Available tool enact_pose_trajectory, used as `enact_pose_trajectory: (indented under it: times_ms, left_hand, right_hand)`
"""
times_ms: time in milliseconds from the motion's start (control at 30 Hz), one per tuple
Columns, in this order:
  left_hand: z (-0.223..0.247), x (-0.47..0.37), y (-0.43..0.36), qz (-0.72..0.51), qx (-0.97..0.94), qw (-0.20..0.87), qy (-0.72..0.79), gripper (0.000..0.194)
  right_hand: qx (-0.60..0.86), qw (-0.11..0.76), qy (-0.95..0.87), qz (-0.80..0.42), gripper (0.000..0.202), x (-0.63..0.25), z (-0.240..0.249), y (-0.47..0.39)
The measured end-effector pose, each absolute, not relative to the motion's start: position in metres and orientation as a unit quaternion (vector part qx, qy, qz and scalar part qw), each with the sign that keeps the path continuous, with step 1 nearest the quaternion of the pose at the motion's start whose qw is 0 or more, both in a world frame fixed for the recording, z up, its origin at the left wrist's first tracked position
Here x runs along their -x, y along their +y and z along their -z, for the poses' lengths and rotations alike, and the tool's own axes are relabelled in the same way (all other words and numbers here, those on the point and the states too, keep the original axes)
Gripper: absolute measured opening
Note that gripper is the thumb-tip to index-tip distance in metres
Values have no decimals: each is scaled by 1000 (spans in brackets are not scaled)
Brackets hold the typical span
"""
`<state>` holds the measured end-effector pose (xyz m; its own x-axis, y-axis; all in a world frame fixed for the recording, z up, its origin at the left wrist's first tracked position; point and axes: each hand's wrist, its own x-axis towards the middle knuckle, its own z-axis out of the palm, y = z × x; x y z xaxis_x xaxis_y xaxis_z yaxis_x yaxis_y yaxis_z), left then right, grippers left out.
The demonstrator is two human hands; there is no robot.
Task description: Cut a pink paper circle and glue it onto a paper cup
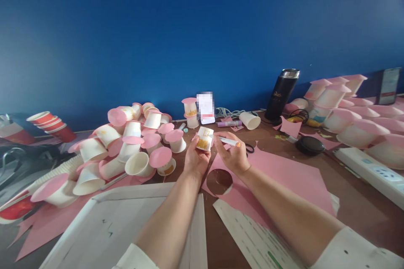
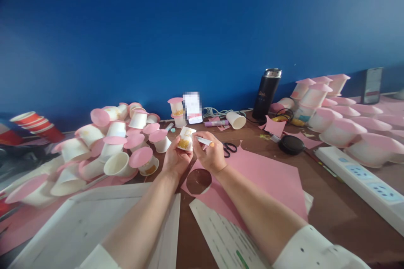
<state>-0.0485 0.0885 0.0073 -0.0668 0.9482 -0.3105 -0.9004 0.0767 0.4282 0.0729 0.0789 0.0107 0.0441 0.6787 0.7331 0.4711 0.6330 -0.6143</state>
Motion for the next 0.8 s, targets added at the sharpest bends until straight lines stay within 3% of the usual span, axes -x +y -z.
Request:
enact_pose_trajectory:
  times_ms: [267,600,800]
  left_hand:
    - [-11,44,87,-677,-45,669,303,22]
    - [-12,42,86,-674,-41,672,304,12]
    - [-10,45,88,-676,-43,672,300,22]
  right_hand:
    - [427,596,-675,-81,15,-73,-11,79]
    - [430,595,-674,-80,15,-73,-10,80]
    - [434,595,-672,-80,16,-73,-10,80]
